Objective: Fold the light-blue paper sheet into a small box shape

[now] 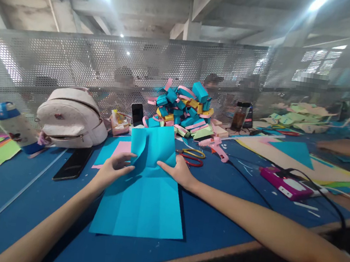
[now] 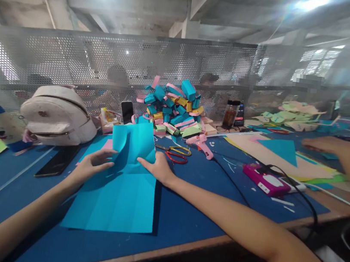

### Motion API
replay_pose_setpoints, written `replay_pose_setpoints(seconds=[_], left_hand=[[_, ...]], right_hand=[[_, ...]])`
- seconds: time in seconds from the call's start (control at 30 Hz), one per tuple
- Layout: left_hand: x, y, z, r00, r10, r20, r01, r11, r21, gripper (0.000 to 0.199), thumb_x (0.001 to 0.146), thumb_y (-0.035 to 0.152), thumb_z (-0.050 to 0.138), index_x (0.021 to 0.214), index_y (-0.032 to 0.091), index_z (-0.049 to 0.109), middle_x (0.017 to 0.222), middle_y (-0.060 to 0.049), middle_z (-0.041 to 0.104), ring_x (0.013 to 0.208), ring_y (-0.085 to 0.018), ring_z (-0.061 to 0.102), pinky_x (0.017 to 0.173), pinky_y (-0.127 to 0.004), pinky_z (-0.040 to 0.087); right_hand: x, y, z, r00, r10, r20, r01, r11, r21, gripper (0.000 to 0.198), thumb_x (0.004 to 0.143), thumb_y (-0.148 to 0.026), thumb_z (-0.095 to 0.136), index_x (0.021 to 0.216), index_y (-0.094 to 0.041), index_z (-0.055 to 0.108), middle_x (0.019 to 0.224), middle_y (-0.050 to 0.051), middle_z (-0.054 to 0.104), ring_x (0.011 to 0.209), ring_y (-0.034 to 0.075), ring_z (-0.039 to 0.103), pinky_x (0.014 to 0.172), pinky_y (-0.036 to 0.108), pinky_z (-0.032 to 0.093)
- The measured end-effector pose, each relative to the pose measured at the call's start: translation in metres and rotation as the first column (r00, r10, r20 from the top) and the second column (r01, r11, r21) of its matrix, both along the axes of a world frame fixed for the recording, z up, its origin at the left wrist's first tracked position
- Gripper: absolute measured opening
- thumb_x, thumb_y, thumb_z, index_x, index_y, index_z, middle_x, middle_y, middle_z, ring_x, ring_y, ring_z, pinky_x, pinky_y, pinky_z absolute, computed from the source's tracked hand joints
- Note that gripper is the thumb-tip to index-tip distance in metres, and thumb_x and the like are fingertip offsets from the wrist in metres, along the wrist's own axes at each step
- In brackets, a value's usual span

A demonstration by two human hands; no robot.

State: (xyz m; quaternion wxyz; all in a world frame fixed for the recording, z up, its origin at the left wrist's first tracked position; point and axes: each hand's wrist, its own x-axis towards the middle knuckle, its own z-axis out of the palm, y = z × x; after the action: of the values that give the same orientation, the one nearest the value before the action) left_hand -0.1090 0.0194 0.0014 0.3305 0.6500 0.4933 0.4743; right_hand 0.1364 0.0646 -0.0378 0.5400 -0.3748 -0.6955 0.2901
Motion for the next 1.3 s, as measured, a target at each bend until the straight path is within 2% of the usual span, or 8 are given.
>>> replay_pose_setpoints(seconds=[0.13, 0.2, 0.3, 0.6, 0.77, 0.9, 1.03, 1.3], left_hand=[[-0.003, 0.001, -0.003, 0.998, -0.006, 0.061, 0.006, 1.000, -0.007, 0.070, 0.061, 0.052, 0.082, 0.121, 0.023, 0.064, 0.124, -0.010, 0.067, 0.115, -0.034, 0.061, 0.087, -0.037, 0.055], [-0.005, 0.001, -0.006, 0.997, 0.017, 0.078, -0.015, 1.000, -0.019, 0.072, 0.065, 0.052, 0.079, 0.127, 0.022, 0.059, 0.123, -0.011, 0.067, 0.113, -0.033, 0.063, 0.086, -0.038, 0.056], [-0.007, 0.001, -0.009, 0.995, 0.040, 0.087, -0.038, 0.999, -0.033, 0.068, 0.071, 0.050, 0.075, 0.129, 0.020, 0.055, 0.119, -0.012, 0.069, 0.108, -0.031, 0.066, 0.086, -0.039, 0.056], [-0.010, 0.001, -0.013, 0.989, 0.147, -0.004, -0.147, 0.989, -0.029, 0.053, 0.068, 0.046, 0.078, 0.110, 0.015, 0.067, 0.098, -0.010, 0.075, 0.086, -0.029, 0.071, 0.067, -0.033, 0.056], [-0.006, -0.003, -0.008, 0.976, 0.217, -0.013, -0.217, 0.976, -0.022, 0.049, 0.066, 0.047, 0.078, 0.101, 0.014, 0.071, 0.077, -0.006, 0.075, 0.066, -0.025, 0.069, 0.051, -0.027, 0.049], [-0.002, -0.006, -0.006, 0.978, 0.209, 0.024, -0.208, 0.977, -0.039, 0.053, 0.064, 0.054, 0.078, 0.100, 0.014, 0.072, 0.080, -0.007, 0.076, 0.069, -0.026, 0.070, 0.052, -0.028, 0.051], [-0.002, -0.005, -0.008, 0.978, 0.199, 0.056, -0.195, 0.979, -0.059, 0.058, 0.060, 0.056, 0.080, 0.099, 0.014, 0.072, 0.084, -0.010, 0.076, 0.073, -0.029, 0.072, 0.056, -0.031, 0.054], [0.002, -0.007, -0.005, 0.968, 0.230, 0.104, -0.225, 0.972, -0.062, 0.057, 0.056, 0.057, 0.082, 0.092, 0.013, 0.074, 0.089, -0.012, 0.077, 0.079, -0.031, 0.072, 0.063, -0.034, 0.057]], right_hand=[[0.000, 0.000, 0.001, 0.999, 0.047, 0.003, -0.047, 0.999, 0.013, 0.045, 0.074, -0.056, 0.069, 0.056, -0.023, 0.045, 0.056, 0.000, 0.052, 0.056, 0.017, 0.052, 0.056, 0.030, 0.042], [0.000, 0.001, 0.002, 0.998, 0.068, -0.001, -0.068, 0.998, 0.014, 0.047, 0.075, -0.056, 0.068, 0.055, -0.023, 0.042, 0.054, -0.001, 0.051, 0.053, 0.016, 0.050, 0.055, 0.029, 0.041], [0.000, 0.003, 0.003, 0.996, 0.085, -0.018, -0.084, 0.996, 0.014, 0.044, 0.076, -0.057, 0.066, 0.057, -0.023, 0.046, 0.059, 0.001, 0.057, 0.058, 0.018, 0.054, 0.058, 0.030, 0.044], [0.000, 0.000, 0.005, 0.997, 0.073, -0.025, -0.072, 0.997, 0.024, 0.042, 0.077, -0.059, 0.063, 0.061, -0.023, 0.050, 0.059, 0.002, 0.058, 0.059, 0.019, 0.054, 0.056, 0.030, 0.046], [-0.001, -0.002, 0.004, 1.000, 0.020, -0.001, -0.020, 0.999, 0.047, 0.050, 0.074, -0.063, 0.066, 0.055, -0.023, 0.042, 0.054, 0.000, 0.050, 0.052, 0.016, 0.047, 0.052, 0.029, 0.042], [-0.001, -0.004, 0.003, 0.998, -0.057, 0.007, 0.057, 0.995, 0.078, 0.058, 0.070, -0.071, 0.064, 0.053, -0.025, 0.032, 0.052, -0.001, 0.040, 0.051, 0.016, 0.040, 0.051, 0.031, 0.038], [-0.001, -0.004, 0.002, 0.995, -0.103, 0.013, 0.102, 0.990, 0.097, 0.062, 0.067, -0.076, 0.062, 0.054, -0.026, 0.029, 0.051, -0.002, 0.035, 0.051, 0.016, 0.038, 0.051, 0.032, 0.036], [-0.001, -0.007, 0.001, 0.995, -0.093, 0.029, 0.089, 0.989, 0.118, 0.059, 0.071, -0.071, 0.062, 0.053, -0.026, 0.027, 0.050, -0.001, 0.037, 0.051, 0.016, 0.040, 0.053, 0.033, 0.040]])
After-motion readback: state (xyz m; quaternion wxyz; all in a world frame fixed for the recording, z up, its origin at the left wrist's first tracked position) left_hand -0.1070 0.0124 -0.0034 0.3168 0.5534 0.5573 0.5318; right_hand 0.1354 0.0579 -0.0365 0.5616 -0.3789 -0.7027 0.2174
